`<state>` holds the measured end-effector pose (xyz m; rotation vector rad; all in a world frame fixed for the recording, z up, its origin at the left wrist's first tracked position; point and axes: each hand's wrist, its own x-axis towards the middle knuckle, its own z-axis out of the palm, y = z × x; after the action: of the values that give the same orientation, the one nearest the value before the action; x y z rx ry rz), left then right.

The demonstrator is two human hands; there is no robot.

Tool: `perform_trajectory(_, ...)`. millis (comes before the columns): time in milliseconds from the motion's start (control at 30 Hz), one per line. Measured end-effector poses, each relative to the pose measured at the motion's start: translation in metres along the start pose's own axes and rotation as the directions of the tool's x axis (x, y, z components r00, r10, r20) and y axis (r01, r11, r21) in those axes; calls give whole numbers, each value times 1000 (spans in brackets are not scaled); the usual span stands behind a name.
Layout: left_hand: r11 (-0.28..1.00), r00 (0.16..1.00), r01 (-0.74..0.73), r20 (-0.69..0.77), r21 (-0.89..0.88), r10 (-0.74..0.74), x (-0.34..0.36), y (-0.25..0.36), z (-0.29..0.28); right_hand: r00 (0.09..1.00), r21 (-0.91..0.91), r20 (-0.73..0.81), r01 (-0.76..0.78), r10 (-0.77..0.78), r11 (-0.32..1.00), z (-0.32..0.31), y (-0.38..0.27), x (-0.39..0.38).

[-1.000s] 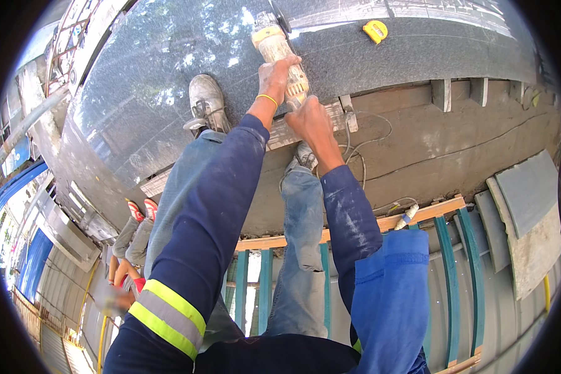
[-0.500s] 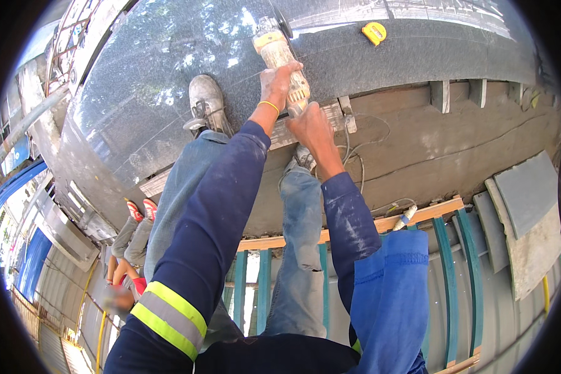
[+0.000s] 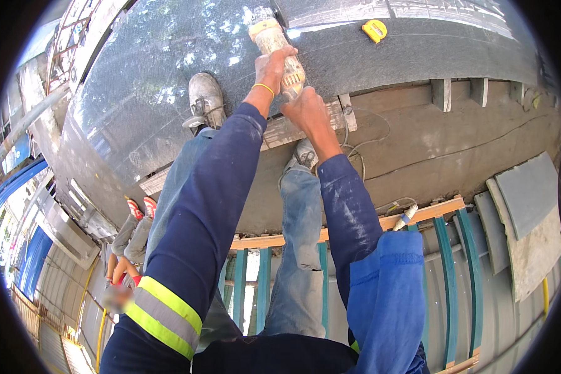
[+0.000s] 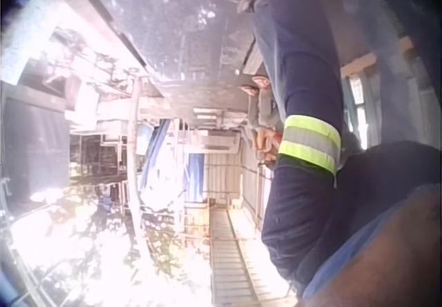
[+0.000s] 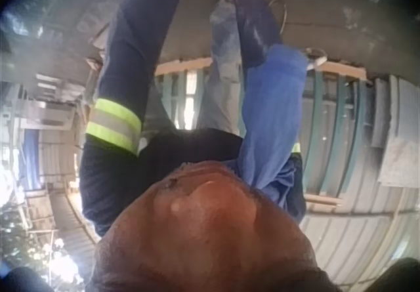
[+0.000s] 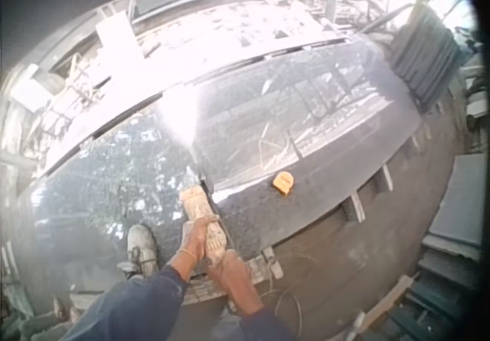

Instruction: The person uses a handheld power tool to cut a large stone slab resting on wooden supports. The person moves the tool along the slab's surface, generating dust as the cut progresses.

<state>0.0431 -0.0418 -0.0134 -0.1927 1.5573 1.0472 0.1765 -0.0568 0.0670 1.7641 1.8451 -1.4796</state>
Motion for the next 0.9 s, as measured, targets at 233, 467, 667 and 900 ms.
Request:
perform_trajectory(233,999,999,33,-29,-14,-33,-43,-5,13,999,-65,-5,-45,45,997,-7,9,-28)
perform_trajectory(467,1000,1000,19,-20,4,-19,-7,12,0,999,-31,22,-25,26,999,-8,-13,-4)
perform_trajectory(667,998,997,50,-69,32,-47,-22,18,16,999,-36,34,-37,38,999,-14,-10,-4)
perform_trajectory(900,998,998,58,-15,-26,-58,-44,-11,13,996,-72,43,-73,77,995,-10,9,-32)
